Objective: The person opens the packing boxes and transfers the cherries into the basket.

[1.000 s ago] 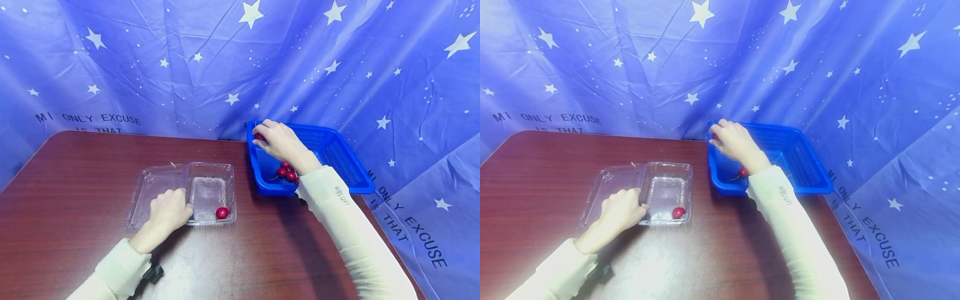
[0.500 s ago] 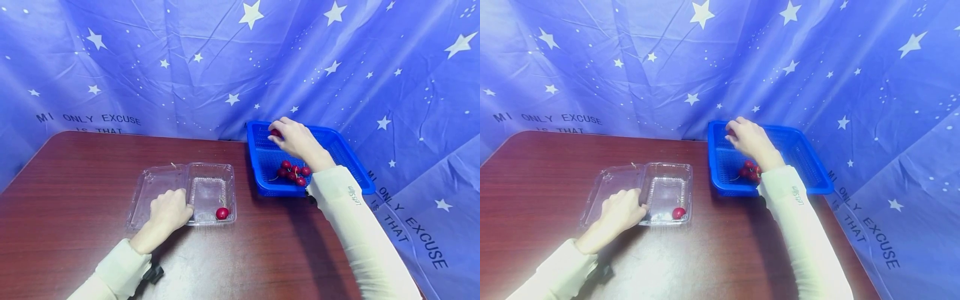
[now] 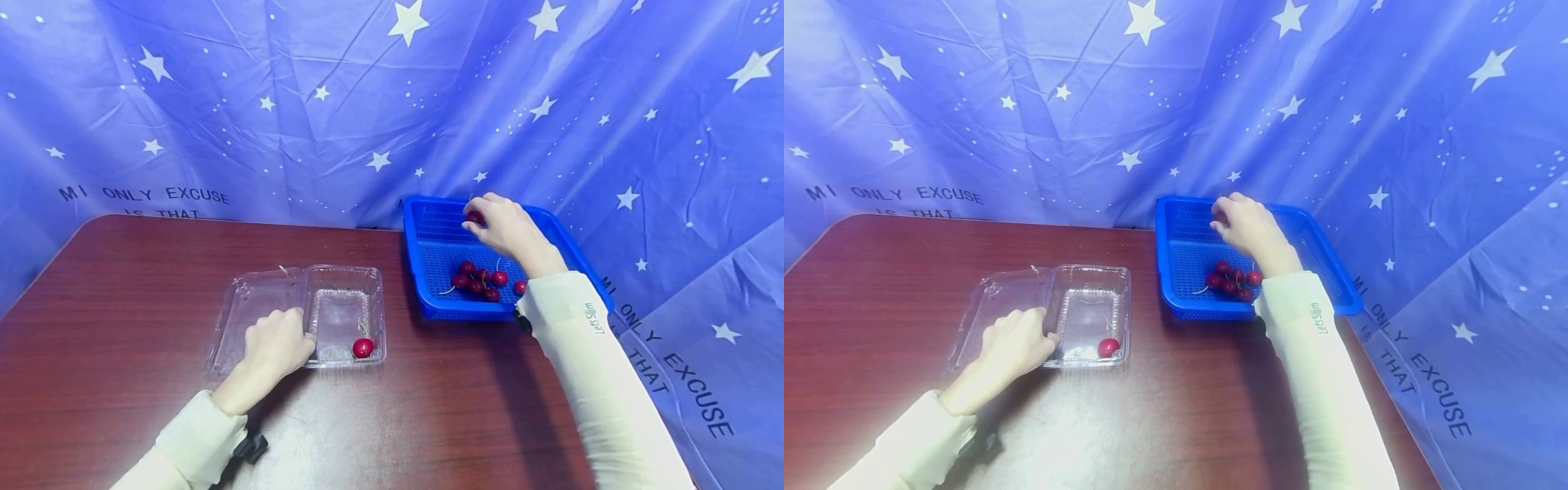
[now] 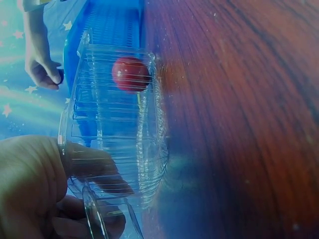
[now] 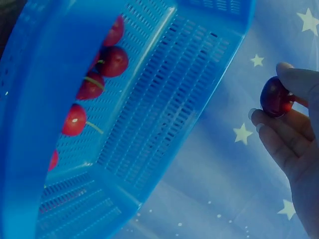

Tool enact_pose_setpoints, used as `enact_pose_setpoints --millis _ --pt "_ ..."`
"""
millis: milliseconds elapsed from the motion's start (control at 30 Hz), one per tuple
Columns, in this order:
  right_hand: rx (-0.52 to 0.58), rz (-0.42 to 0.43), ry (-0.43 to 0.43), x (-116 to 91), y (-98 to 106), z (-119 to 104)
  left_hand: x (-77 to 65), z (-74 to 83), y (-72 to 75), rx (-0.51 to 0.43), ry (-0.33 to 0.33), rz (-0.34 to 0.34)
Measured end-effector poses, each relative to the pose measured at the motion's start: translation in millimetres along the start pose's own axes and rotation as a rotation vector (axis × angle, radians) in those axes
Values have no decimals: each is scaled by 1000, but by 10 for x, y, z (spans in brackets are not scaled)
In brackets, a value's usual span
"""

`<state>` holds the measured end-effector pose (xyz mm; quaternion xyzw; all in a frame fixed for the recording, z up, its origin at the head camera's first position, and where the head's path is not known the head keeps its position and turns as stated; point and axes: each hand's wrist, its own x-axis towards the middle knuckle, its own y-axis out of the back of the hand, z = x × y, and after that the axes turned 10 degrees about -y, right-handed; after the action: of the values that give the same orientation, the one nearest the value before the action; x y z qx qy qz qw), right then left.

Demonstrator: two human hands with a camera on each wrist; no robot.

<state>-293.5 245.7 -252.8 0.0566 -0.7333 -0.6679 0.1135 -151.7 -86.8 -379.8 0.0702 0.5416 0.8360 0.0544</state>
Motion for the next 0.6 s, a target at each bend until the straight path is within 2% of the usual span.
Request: enact_pose_setpoints --millis 300,600 --pt "-32 -71 -75 -58 19 172 3 -8 -2 4 -7 13" --pt "-43 -76 -106 -102 26 448 0 -11 -6 1 -5 12"
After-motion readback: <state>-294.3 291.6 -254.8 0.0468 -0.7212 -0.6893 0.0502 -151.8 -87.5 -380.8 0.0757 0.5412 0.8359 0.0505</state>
